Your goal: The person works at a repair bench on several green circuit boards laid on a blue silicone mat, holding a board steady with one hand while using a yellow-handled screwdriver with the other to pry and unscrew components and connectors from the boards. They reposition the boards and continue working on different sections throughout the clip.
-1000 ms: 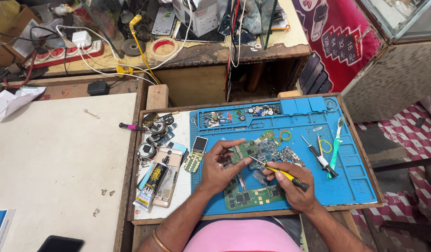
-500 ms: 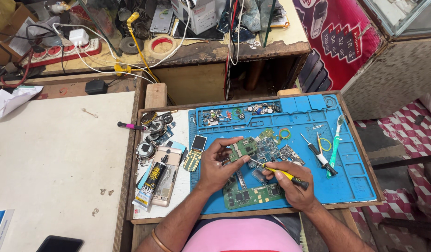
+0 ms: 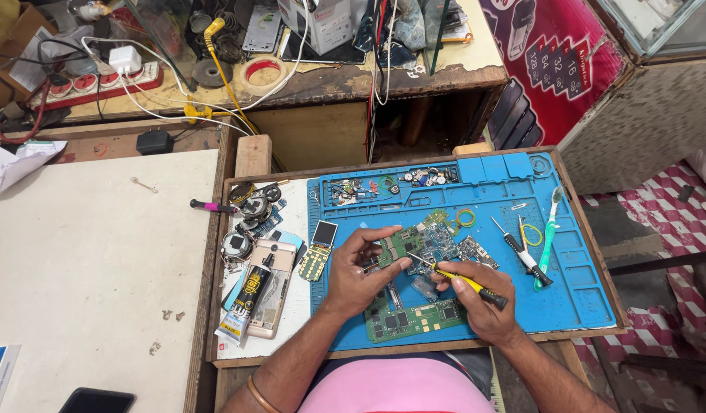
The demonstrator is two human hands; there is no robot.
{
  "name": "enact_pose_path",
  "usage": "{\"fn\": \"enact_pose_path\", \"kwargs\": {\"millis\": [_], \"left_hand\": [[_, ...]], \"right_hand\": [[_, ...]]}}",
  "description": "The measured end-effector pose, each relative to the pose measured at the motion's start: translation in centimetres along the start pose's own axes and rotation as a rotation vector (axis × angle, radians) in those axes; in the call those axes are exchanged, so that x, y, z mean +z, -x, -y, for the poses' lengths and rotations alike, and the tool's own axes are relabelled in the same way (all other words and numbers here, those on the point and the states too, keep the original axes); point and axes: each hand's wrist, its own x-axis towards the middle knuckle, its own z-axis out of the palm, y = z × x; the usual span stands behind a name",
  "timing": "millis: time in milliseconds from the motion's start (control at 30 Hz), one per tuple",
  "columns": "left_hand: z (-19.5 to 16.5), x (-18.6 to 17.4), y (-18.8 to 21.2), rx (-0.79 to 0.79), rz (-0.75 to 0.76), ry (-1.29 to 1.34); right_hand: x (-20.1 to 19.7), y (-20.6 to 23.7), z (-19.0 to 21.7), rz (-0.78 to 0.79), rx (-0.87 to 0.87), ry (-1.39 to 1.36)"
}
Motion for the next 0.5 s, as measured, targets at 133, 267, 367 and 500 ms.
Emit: {"fn": "enact_pose_path", "kwargs": {"millis": [133, 267, 367, 500], "left_hand": [[0.17, -0.05, 0.01, 0.016, -0.006, -0.035], [0.35, -0.03, 0.10, -0.003, 0.010, 0.042], [0.43, -0.16, 0.08, 0.015, -0.015, -0.038], [0.44, -0.19, 0.04, 0.010, -0.018, -0.049]], "right_hand": [[0.02, 0.07, -0.15, -0.027, 0.017, -0.050], [0.11, -0.11, -0.23, -0.036, 0.037, -0.043], [0.11, -0.08, -0.14, -0.007, 0.038, -0.042], [-0.10, -0.19, -0.19, 0.004, 0.026, -0.042]]}}
